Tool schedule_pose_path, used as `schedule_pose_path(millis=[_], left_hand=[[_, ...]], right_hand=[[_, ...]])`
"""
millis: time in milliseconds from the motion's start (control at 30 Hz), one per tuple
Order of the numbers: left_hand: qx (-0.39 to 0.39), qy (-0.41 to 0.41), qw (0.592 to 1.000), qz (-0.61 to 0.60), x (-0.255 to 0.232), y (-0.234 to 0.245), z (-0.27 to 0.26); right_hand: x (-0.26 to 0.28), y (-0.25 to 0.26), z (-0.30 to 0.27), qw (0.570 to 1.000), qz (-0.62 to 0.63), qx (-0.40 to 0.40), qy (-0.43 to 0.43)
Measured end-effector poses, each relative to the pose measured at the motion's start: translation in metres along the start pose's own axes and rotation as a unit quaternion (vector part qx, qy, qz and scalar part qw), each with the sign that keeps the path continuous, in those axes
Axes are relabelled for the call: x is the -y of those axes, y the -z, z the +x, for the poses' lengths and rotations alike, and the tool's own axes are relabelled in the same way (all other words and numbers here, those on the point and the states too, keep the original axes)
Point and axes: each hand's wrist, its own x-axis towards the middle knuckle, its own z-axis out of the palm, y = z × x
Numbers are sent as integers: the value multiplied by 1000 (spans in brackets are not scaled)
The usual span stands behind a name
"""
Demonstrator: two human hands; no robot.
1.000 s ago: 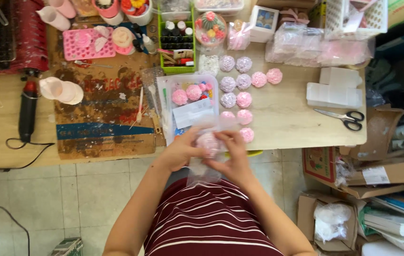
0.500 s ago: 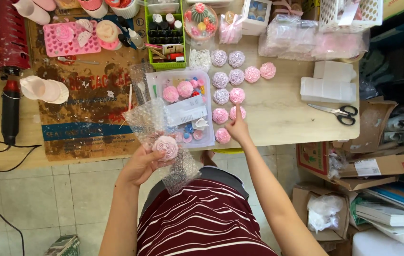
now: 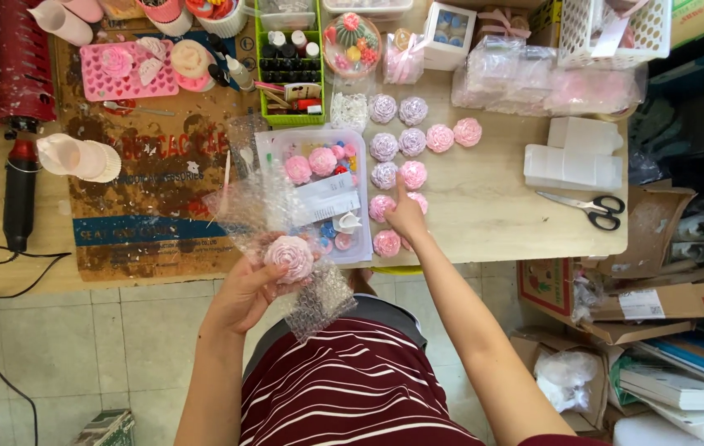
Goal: Packaging decorative flower-shaped candles into individual plastic bags and prepared boxes.
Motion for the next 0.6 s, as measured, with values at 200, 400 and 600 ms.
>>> schedule_pose_path(millis=[200, 400, 600], left_hand=[[75, 17, 997, -18, -5, -46, 9], [150, 55, 986, 37, 5, -79, 36], [162, 92, 977, 105, 14, -89, 63]], right_hand=[[-13, 27, 49, 886, 450, 83, -79], [199, 205, -115, 712, 591, 329, 190], [171, 224, -165, 878, 403, 41, 253]])
